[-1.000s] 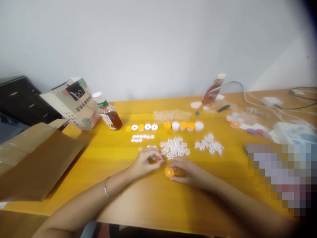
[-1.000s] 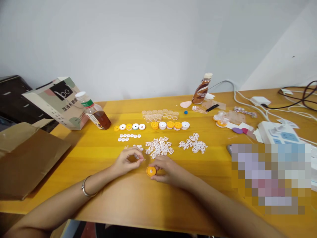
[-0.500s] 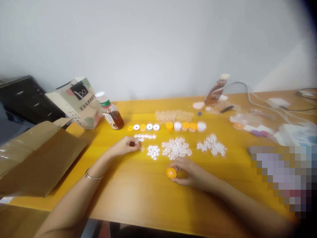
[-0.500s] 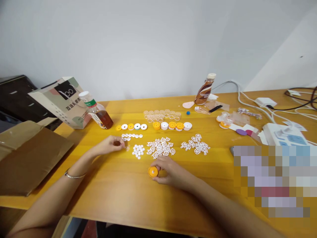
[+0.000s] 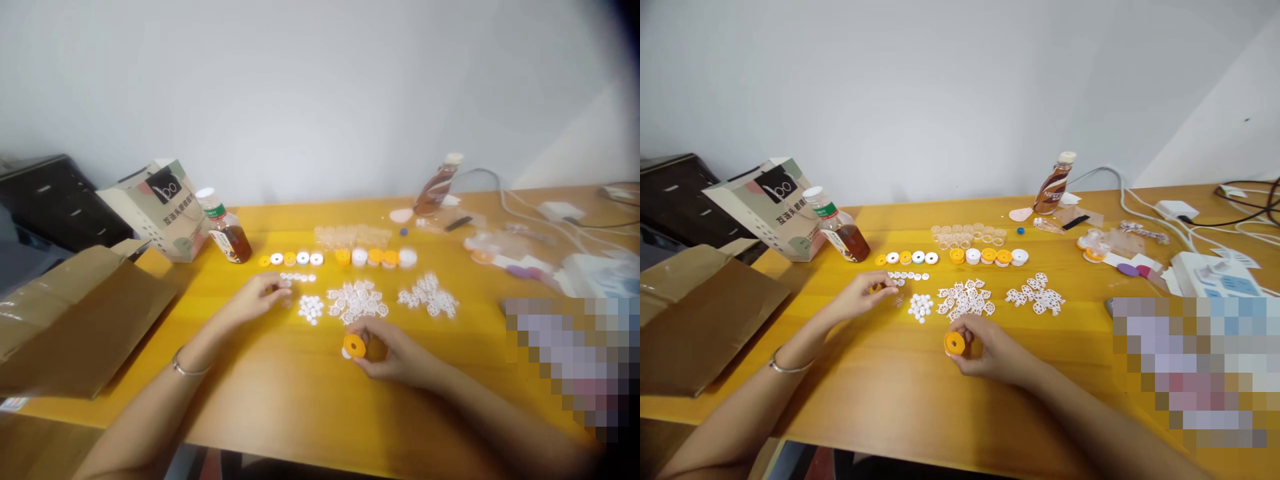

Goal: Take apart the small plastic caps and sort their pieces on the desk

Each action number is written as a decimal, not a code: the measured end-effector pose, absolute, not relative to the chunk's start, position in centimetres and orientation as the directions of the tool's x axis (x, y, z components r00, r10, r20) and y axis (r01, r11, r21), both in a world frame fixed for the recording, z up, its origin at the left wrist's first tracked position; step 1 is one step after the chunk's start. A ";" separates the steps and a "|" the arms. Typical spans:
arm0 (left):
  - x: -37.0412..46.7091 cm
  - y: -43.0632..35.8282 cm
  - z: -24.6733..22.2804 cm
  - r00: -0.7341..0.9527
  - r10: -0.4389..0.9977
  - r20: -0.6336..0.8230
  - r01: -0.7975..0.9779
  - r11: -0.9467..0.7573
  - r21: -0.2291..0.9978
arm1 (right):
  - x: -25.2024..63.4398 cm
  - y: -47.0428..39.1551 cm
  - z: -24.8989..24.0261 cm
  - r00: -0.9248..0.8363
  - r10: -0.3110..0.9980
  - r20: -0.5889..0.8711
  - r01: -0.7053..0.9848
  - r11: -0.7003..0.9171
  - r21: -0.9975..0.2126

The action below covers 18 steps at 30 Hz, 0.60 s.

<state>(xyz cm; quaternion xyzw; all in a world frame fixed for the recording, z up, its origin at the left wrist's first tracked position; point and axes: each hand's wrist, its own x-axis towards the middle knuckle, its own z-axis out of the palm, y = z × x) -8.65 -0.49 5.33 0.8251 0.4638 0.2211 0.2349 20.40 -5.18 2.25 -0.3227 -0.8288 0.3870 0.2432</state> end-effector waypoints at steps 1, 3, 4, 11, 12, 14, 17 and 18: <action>-7.6 -1.3 5.5 0.495 0.834 0.245 0.628 -0.538 0.562 | 20.3 -5.2 2.3 -0.660 0.732 0.165 0.327 0.479 -0.815; -5.5 -3.0 5.7 0.633 0.672 0.385 0.507 -0.735 0.449 | 20.2 -5.4 2.3 -0.641 0.745 0.186 0.288 0.458 -0.841; -4.5 -3.8 5.5 0.717 0.581 0.385 0.465 -0.810 0.357 | 20.1 -5.4 2.3 -0.634 0.749 0.193 0.272 0.449 -0.851; -2.6 -5.9 4.9 0.871 0.325 0.367 0.310 -0.945 0.101 | 19.8 -5.8 2.3 -0.627 0.765 0.145 0.214 0.348 -0.913; -3.1 -5.6 5.1 0.873 0.316 0.372 0.303 -0.948 0.095 | 19.9 -5.7 2.4 -0.620 0.771 0.148 0.203 0.340 -0.918; -4.5 -4.5 5.3 0.852 0.332 0.405 0.336 -0.940 0.064 | 20.1 -5.5 2.5 -0.584 0.795 0.166 0.202 0.340 -0.918; -7.9 -1.6 5.2 0.717 0.484 0.501 0.561 -0.828 -0.004 | 20.7 -4.9 2.7 -0.508 0.836 0.210 0.264 0.383 -0.885; -9.1 -0.5 5.0 0.652 0.547 0.525 0.660 -0.750 -0.039 | 20.9 -4.7 2.8 -0.483 0.845 0.230 0.290 0.402 -0.869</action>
